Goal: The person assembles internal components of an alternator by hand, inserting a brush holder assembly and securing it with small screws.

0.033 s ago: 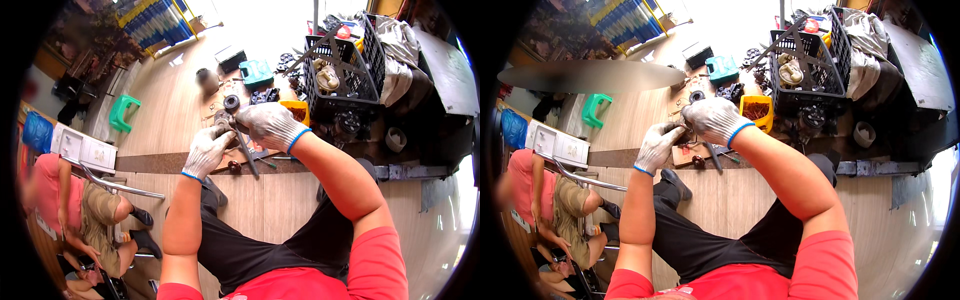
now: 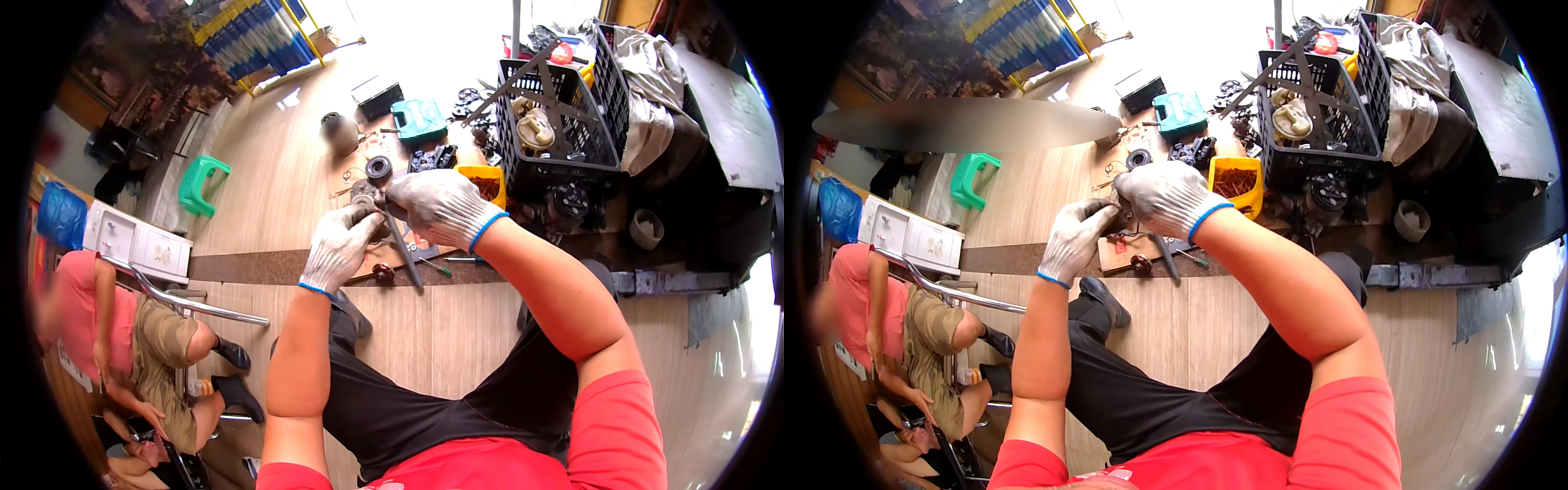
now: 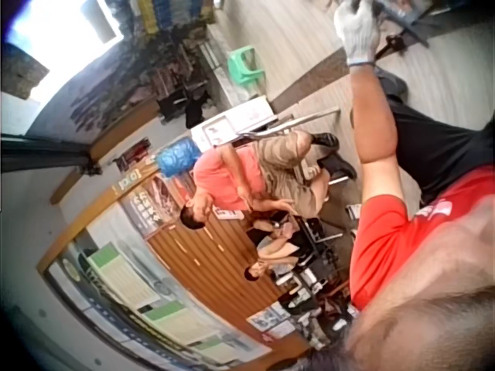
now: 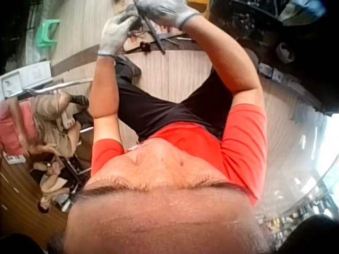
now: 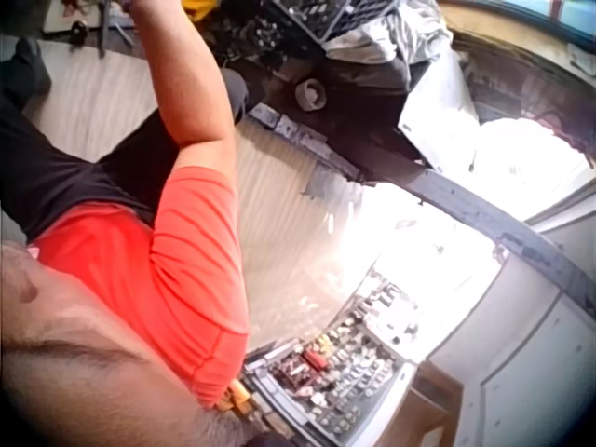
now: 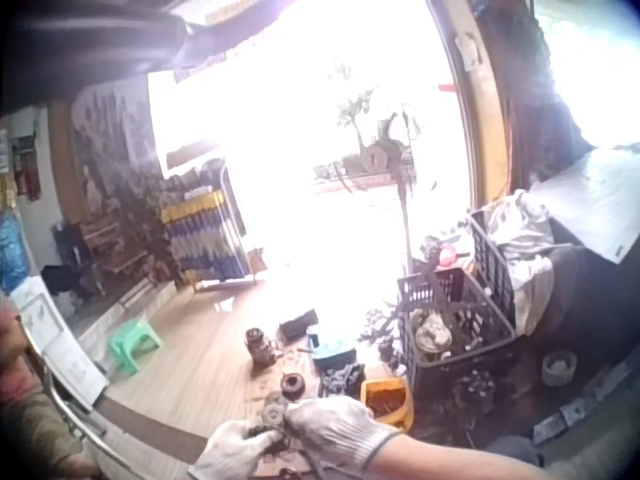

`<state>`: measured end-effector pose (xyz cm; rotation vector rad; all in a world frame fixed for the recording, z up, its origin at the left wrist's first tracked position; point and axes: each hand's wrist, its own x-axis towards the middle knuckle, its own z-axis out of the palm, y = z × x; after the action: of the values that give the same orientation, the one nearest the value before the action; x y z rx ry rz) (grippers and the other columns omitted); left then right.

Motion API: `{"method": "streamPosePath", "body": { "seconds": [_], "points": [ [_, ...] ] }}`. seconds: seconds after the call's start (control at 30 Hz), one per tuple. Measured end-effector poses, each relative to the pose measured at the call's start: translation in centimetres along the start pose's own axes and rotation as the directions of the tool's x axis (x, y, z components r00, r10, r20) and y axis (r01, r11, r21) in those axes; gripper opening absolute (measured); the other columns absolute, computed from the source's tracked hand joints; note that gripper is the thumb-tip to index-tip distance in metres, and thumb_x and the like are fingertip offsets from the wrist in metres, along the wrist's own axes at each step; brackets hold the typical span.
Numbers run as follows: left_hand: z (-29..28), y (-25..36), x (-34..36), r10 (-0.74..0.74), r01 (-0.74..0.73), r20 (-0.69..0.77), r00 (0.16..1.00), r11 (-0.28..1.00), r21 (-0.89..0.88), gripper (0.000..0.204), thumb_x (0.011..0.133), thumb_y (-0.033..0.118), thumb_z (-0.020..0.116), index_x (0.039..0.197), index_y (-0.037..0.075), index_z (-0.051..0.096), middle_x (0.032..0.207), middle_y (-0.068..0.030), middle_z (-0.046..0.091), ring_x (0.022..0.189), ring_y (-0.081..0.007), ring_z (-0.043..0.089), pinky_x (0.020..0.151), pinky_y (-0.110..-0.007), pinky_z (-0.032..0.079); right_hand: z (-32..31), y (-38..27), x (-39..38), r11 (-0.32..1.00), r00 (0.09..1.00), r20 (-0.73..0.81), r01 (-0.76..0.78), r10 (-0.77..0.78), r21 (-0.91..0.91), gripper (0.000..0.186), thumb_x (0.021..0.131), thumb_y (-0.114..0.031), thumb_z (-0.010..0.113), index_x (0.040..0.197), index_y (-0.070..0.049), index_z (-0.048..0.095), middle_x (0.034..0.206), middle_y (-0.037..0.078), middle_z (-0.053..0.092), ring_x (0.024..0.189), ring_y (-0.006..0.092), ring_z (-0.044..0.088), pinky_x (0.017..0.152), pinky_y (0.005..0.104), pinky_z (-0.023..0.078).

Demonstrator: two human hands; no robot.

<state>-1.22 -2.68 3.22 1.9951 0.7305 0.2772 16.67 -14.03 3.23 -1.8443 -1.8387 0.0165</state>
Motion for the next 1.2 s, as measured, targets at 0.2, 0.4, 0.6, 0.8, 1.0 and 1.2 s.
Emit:
{"method": "streamPosePath", "body": {
  "seconds": [0.2,0.4,0.6,0.8,1.0,1.2],
  "points": [
    [0.8,-1.3,0.9,-0.131,0.015,-0.217,0.967,0.885,-0.466,0.03,0.102,0.018,0.062,0.117,-0.007,0.067,0.106,-0.0127,0.074,0.094,-0.0181,0.072,0.087,-0.03,0.058,2.1,-1.1,-0.6,0.962,0.988,0.025,-0.155,0.154,0.223,0.024,0.097,-0.03,0.06,0.101,-0.007,0.068,0.086,0.022,0.07,0.082,0.041,0.068,0.071,0.0498,0.054],
    [1.1,-2.7,2.3,-0.27,-0.102,-0.21,0.94,0.365,-0.926,0.022,0.104,0.018,0.059,0.115,0.001,0.067,0.108,-0.0153,0.073,0.098,-0.0281,0.072,0.091,-0.041,0.06,4.8,-2.2,-0.9,0.892,0.988,0.007,-0.141,0.153,0.43,0.028,0.1,-0.032,0.058,0.102,-0.005,0.064,0.086,0.025,0.068,0.083,0.0432,0.067,0.071,0.0507,0.052],
    [0.4,-1.7,2.4,-0.256,-0.145,-0.207,0.944,0.241,-0.96,0.025,0.106,0.021,0.054,0.113,0.002,0.068,0.105,-0.0137,0.074,0.101,-0.0326,0.071,0.092,-0.05,0.059,4.6,-2.3,-1.3,0.83,0.945,0.208,-0.323,0.254,0.454,0.027,0.1,-0.026,0.058,0.116,-0.005,0.061,0.089,0.025,0.068,0.085,0.0438,0.068,0.073,0.0506,0.053],
    [0.2,-2.1,2.3,-0.143,-0.136,-0.174,0.974,0.242,-0.961,0.026,0.106,0.024,0.055,0.113,0.003,0.069,0.103,-0.0113,0.075,0.095,-0.0302,0.072,0.087,-0.048,0.059,4.6,-0.7,-1.3,0.891,0.966,0.146,-0.255,0.214,0.376,0.024,0.095,-0.017,0.059,0.115,-0.008,0.067,0.096,0.025,0.07,0.09,0.044,0.068,0.076,0.0494,0.054],
    [-0.4,-0.9,1.0,0.002,0.002,0.002,1.0,0.22,-0.975,0.025,0.105,0.021,0.057,0.113,0.001,0.069,0.098,-0.0118,0.075,0.085,-0.0274,0.072,0.079,-0.045,0.06,4.7,0.5,-1.3,0.953,0.991,0.113,-0.103,0.073,0.286,0.026,0.089,-0.011,0.057,0.113,-0.01,0.068,0.092,0.023,0.07,0.087,0.0427,0.069,0.075,0.0485,0.055],
    [-1.3,0.1,0.0,-0.046,0.283,0.316,0.948,0.578,-0.765,0.021,0.101,0.01,0.06,0.112,-0.007,0.067,0.098,-0.0175,0.074,0.083,-0.0286,0.074,0.074,-0.042,0.062,3.9,2.7,-0.9,0.99,0.989,0.075,0.119,-0.125,0.071,0.018,0.083,-0.011,0.06,0.099,-0.011,0.069,0.082,0.017,0.07,0.08,0.0377,0.071,0.067,0.0481,0.056]
  ]
}}
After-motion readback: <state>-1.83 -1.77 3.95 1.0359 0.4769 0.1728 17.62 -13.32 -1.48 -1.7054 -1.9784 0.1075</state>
